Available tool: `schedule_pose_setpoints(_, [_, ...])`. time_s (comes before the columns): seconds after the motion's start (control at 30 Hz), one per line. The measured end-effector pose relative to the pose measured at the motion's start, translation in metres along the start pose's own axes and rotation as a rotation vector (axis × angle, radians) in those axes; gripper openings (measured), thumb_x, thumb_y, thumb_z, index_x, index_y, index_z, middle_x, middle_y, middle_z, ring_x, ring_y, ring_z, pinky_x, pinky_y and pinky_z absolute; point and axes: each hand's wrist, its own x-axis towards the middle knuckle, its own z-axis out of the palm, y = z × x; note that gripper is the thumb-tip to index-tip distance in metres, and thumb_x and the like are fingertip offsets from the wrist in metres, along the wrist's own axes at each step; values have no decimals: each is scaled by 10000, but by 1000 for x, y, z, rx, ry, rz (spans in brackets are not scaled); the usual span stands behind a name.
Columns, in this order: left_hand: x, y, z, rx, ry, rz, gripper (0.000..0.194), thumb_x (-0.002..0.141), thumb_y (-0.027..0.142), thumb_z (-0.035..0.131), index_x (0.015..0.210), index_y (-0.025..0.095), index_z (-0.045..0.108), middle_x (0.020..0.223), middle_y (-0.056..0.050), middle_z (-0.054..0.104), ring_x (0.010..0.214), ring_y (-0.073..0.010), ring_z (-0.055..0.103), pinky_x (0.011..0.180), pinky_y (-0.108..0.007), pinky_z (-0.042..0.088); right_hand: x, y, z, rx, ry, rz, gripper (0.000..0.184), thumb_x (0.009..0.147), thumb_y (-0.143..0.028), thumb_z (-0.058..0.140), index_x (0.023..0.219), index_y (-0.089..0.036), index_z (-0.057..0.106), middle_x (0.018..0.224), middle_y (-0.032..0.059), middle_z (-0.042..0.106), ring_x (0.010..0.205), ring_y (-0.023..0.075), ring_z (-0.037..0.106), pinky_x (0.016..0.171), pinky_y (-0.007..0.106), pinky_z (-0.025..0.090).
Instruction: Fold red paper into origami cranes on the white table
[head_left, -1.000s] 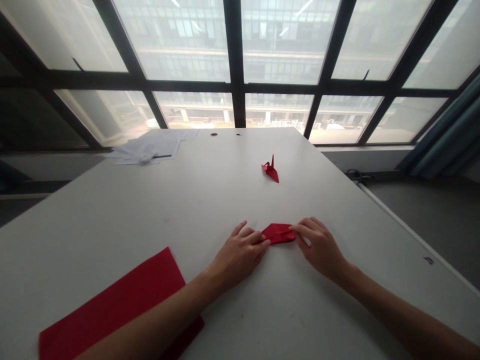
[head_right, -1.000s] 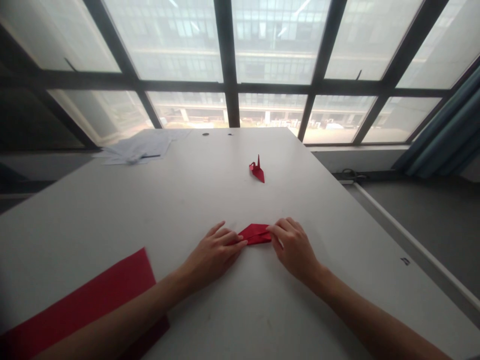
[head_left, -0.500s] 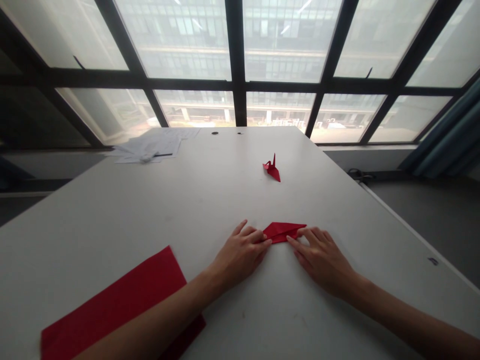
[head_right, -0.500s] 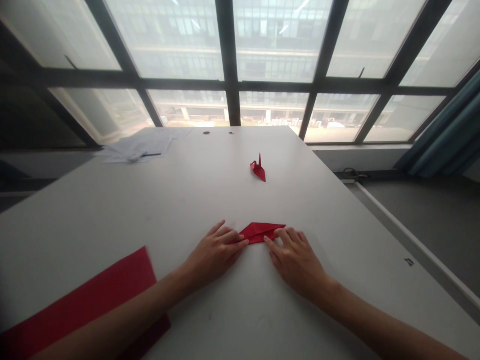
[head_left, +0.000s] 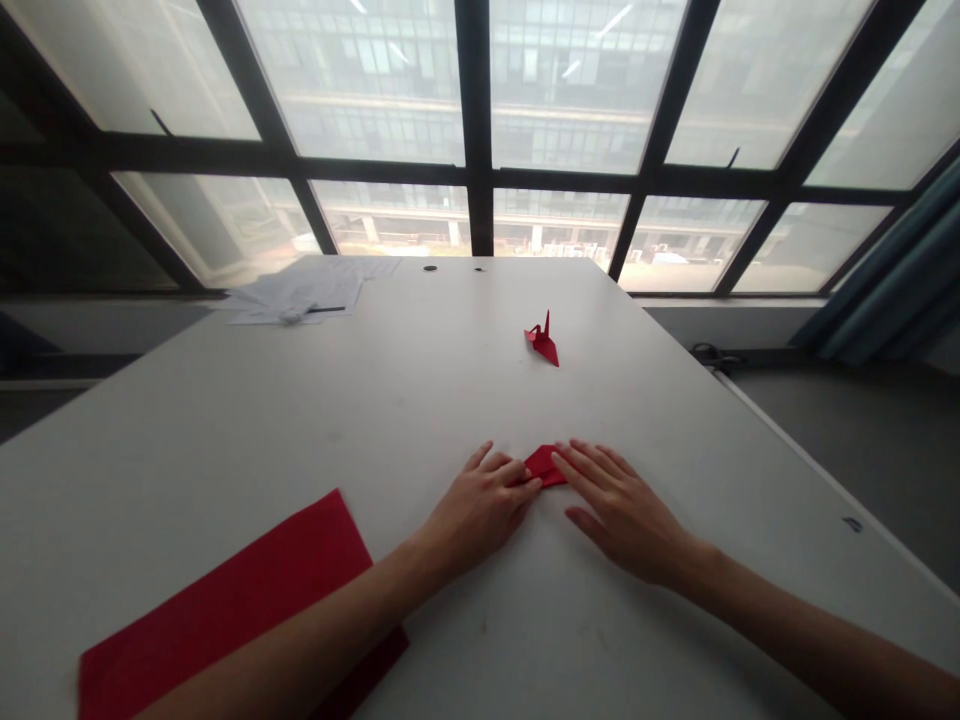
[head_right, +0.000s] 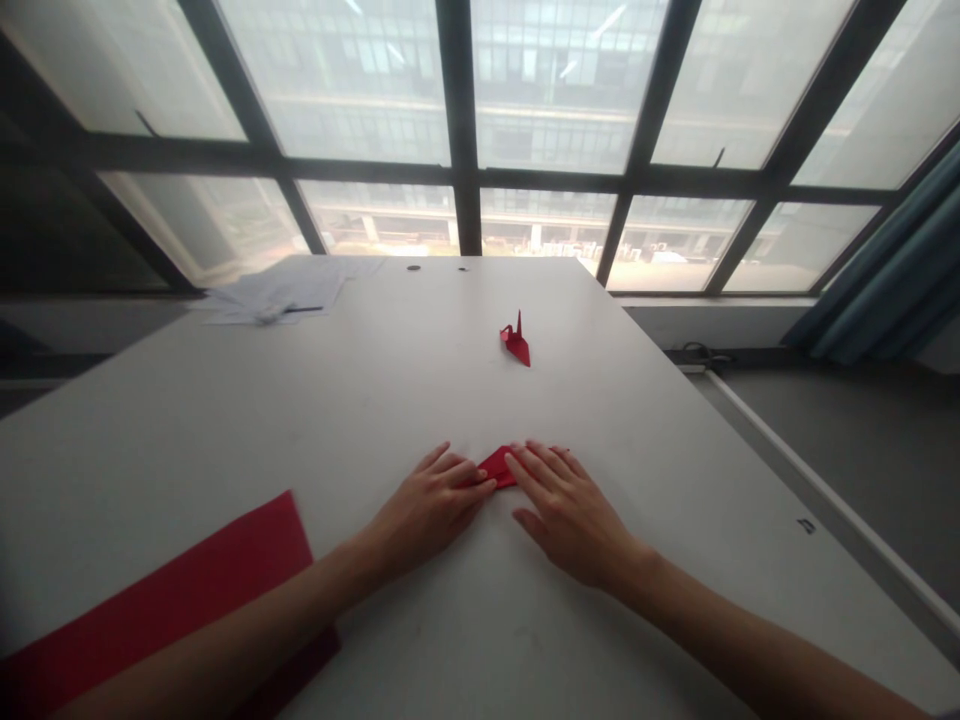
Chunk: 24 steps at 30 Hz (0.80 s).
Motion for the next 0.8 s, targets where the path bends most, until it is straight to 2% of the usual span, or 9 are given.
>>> schedule_pose_setpoints(0.1, [-3, 1, -3, 2, -19, 0, 254, 988, 228, 512, 1210, 269, 630, 1133, -20, 683, 1078, -205, 598, 1174, -510, 240, 6, 0, 8, 64, -99, -92, 697, 987, -405, 496, 1576, -203, 183, 1611, 74, 292, 1489, 273, 227, 1187, 517, 241])
schedule_pose_setpoints(0.23, [-8, 9, -3, 32, -36, -35, 385, 1029, 272, 428, 1409, 238, 481, 1360, -51, 604, 1263, -218, 530, 1199, -501, 195, 5, 2, 14, 102, -130, -85, 745, 978, -466, 500, 1582, -217, 143, 1620, 84, 244, 1495, 274, 217, 1190, 537, 233])
schedule_pose_setpoints(0.3, [-10, 13, 2, 77, -25, -61, 519, 1024, 420, 426, 1494, 206, 377, 1523, -95, 447, 1410, -271, 386, 1193, -516, 206, 4, 2, 15, 96, -114, -88, 753, 966, -451, 528, 1578, -210, 162, 1615, 93, 253, 1494, 280, 219, 1187, 550, 232])
schedule_pose_setpoints(0.4, [-14, 18, 8, 103, -57, -38, 733, 973, 638, 355, 1544, 184, 288, 1594, -112, 321, 1488, -304, 237, 1198, -555, 174, 4, 0, 14, 83, -98, -90, 759, 954, -422, 555, 1574, -196, 180, 1603, 106, 285, 1490, 286, 232, 1174, 573, 247])
schedule_pose_setpoints(0.5, [-23, 18, 3, 143, -124, -101, 781, 958, 671, 340, 1542, 155, 301, 1596, -139, 298, 1500, -321, 195, 1197, -578, 169, 5, -2, 14, 75, -99, -86, 744, 960, -414, 546, 1572, -190, 186, 1595, 127, 298, 1479, 302, 260, 1155, 603, 264])
schedule_pose_setpoints(0.63, [-44, 16, -8, 201, -218, -193, 771, 946, 635, 436, 1518, 125, 360, 1586, -170, 290, 1492, -353, 201, 1179, -590, 227, 5, -1, 16, 75, -101, -93, 722, 973, -419, 522, 1572, -182, 195, 1595, 145, 284, 1471, 322, 275, 1148, 621, 259])
schedule_pose_setpoints(0.8, [-56, 15, -12, 205, -257, -293, 797, 946, 639, 421, 1473, 42, 416, 1544, -244, 337, 1471, -373, 252, 1161, -580, 278, 4, 1, 18, 77, -103, -90, 707, 985, -449, 490, 1571, -179, 201, 1598, 139, 281, 1472, 322, 273, 1157, 615, 236])
